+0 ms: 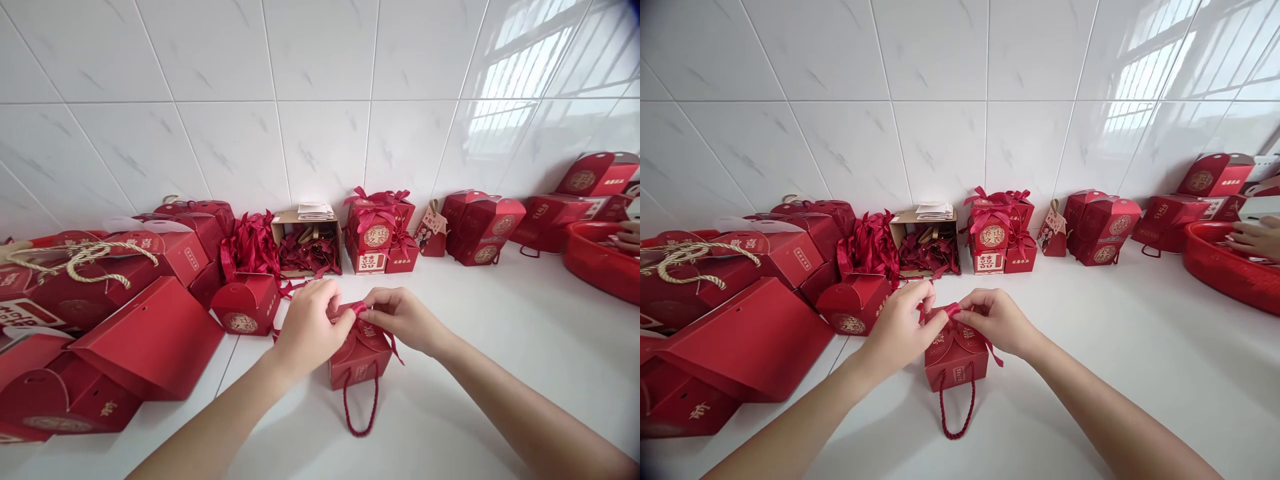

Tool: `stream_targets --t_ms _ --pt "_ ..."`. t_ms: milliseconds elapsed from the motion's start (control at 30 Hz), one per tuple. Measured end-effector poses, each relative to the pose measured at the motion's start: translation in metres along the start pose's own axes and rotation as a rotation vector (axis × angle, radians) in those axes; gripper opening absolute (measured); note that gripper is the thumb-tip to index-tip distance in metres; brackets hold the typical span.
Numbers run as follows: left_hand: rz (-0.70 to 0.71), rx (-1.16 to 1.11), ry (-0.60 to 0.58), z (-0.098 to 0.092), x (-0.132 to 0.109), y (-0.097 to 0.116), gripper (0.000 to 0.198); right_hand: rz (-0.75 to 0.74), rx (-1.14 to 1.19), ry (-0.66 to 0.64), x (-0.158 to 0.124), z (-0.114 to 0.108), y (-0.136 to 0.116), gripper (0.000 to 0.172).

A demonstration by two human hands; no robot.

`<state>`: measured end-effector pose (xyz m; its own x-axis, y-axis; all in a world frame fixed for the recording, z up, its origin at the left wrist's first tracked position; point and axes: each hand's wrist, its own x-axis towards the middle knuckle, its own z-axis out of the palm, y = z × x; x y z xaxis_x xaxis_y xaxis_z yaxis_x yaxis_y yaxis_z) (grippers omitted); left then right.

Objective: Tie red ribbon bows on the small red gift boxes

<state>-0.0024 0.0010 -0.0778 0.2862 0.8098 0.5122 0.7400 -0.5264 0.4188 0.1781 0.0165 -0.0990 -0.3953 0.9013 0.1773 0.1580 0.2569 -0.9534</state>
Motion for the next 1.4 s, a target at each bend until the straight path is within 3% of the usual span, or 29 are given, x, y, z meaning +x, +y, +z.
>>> stream_targets --t_ms 67,167,300,433,500,600,700,800,900,1033,1100,1233,1267,1300,1400 --pt "-0.040 -0.049 -0.131 -0.013 0.003 -0.007 0.026 -0.013 -0.018 0.054 -0.001 0.001 0.004 0.031" --pt "-0.180 -0.105 -0.329 -0.025 0.007 -0.024 0.030 0.019 0.064 0.007 -0.006 0.001 0.009 0.029" --pt "-0.344 -0.223 -0.573 -0.020 0.011 -0.047 0.041 0.002 0.097 -0.033 -0.011 0.003 0.011 0.024" --pt "-0.412 -0.485 -0.767 -0.014 0.014 -0.061 0.042 -0.014 0.095 -0.052 -0.012 0.008 0.009 0.020" --pt "-0.427 -0.506 -0.829 -0.018 0.015 -0.064 0.038 -0.004 0.058 -0.025 -0.014 0.012 0.007 0.018" --pt "-0.359 -0.374 -0.751 -0.032 0.016 -0.059 0.032 0.036 -0.007 0.050 -0.016 0.018 0.005 0.016" --pt "-0.234 -0.266 -0.474 -0.047 0.015 -0.045 0.024 0.092 -0.067 0.140 -0.014 0.026 0.006 0.014" --pt "0.031 -0.209 -0.238 -0.053 0.015 -0.026 0.010 0.088 -0.197 0.225 -0.009 0.032 0.006 0.012" --pt "0.246 -0.213 -0.243 -0.048 0.022 -0.011 0.008 0.008 -0.261 0.199 -0.007 0.033 0.004 0.011" --pt "0.302 -0.234 -0.360 -0.031 0.044 -0.005 0.011 -0.074 -0.181 0.042 -0.011 0.030 0.004 0.012" --pt "0.340 -0.151 -0.313 -0.022 0.053 -0.006 0.010 -0.062 -0.147 0.050 -0.012 0.029 0.005 0.023" --pt "0.235 0.141 0.150 -0.011 0.048 -0.009 0.006 -0.044 -0.106 0.085 -0.011 0.029 0.008 0.033" --pt "0.184 0.120 0.173 -0.011 0.041 -0.010 0.012 -0.038 -0.096 0.081 -0.011 0.029 0.008 0.034" --pt "0.135 0.050 0.120 -0.012 0.034 -0.011 0.017 -0.033 -0.086 0.076 -0.011 0.029 0.008 0.035" --pt "-0.022 -0.241 -0.183 -0.015 0.012 -0.016 0.021 -0.049 -0.071 0.068 -0.011 0.029 0.008 0.038"
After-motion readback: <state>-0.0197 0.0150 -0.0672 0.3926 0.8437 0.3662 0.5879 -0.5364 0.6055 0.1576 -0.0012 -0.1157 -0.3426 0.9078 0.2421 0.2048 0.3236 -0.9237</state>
